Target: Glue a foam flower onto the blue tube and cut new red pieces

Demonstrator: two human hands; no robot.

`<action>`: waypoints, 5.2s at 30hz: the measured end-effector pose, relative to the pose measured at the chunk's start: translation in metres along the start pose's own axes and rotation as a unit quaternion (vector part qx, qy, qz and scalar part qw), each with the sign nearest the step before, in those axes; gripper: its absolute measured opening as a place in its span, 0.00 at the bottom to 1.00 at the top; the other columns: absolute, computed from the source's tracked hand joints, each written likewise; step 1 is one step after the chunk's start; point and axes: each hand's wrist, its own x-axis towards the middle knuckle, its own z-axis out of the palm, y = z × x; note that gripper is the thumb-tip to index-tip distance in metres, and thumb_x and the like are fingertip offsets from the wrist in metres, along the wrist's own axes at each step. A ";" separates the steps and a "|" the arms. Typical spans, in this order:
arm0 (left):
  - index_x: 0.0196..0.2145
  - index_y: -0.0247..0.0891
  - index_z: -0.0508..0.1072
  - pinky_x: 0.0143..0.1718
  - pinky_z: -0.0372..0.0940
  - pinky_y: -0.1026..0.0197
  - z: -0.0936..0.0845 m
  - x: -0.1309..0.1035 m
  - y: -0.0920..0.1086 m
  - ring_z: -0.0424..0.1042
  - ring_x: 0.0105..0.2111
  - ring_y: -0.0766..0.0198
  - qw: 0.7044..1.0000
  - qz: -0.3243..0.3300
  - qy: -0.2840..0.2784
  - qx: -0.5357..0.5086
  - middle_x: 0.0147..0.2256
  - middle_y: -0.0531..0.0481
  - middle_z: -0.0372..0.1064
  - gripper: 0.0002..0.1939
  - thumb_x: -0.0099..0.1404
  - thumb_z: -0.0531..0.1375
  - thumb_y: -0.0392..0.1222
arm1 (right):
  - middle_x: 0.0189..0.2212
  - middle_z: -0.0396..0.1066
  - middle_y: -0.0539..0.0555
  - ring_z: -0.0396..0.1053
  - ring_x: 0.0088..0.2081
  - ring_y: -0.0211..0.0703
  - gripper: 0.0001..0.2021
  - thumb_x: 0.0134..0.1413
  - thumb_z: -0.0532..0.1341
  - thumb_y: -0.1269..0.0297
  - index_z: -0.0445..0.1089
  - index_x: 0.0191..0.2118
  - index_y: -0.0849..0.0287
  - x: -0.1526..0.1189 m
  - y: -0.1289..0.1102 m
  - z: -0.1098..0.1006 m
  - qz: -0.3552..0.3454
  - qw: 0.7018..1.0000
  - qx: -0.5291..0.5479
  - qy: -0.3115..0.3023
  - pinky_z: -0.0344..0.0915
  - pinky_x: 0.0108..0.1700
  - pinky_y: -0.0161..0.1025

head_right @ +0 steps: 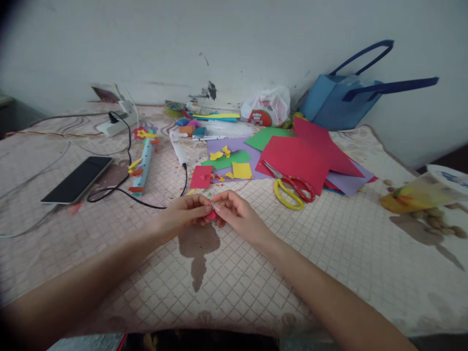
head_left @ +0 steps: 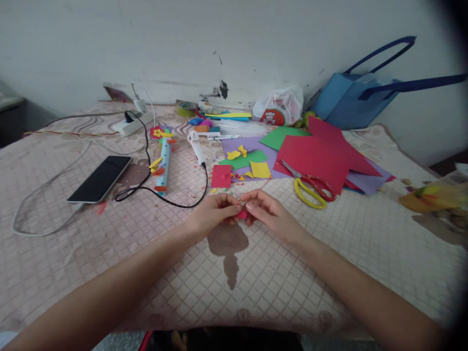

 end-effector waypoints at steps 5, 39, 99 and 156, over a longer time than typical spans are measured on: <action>0.31 0.34 0.69 0.27 0.59 0.67 0.001 0.000 -0.003 0.66 0.23 0.72 1.000 0.010 0.022 -0.002 0.24 0.53 0.69 0.09 0.55 0.63 0.42 | 0.31 0.68 0.50 0.65 0.27 0.34 0.11 0.52 0.60 0.65 0.61 0.42 0.58 0.003 0.006 -0.001 -0.006 1.000 0.005 -0.010 0.62 0.30 0.35; 0.28 0.33 0.67 0.33 0.66 0.63 0.016 0.026 0.024 0.71 0.28 0.68 0.999 0.032 0.021 -0.036 0.29 0.49 0.70 0.13 0.53 0.65 0.44 | 0.28 0.69 0.55 0.66 0.31 0.46 0.18 0.38 0.64 0.50 0.60 0.28 0.57 0.001 0.015 -0.187 0.074 0.755 -0.603 0.246 0.58 0.30 0.38; 0.28 0.34 0.68 0.35 0.65 0.63 0.021 -0.001 0.050 0.69 0.30 0.68 0.961 0.151 0.128 -0.193 0.28 0.52 0.69 0.09 0.55 0.63 0.42 | 0.25 0.52 0.47 0.50 0.23 0.36 0.18 0.56 0.49 0.44 0.58 0.39 0.54 -0.035 0.010 0.033 -0.027 0.992 -0.101 0.067 0.50 0.25 0.34; 0.28 0.35 0.70 0.39 0.65 0.60 0.033 0.000 0.035 0.68 0.32 0.67 0.938 0.210 0.178 -0.209 0.31 0.51 0.68 0.08 0.57 0.61 0.43 | 0.24 0.57 0.48 0.54 0.24 0.35 0.16 0.56 0.50 0.48 0.56 0.30 0.57 -0.032 -0.008 0.043 -0.033 0.977 -0.171 0.122 0.54 0.25 0.34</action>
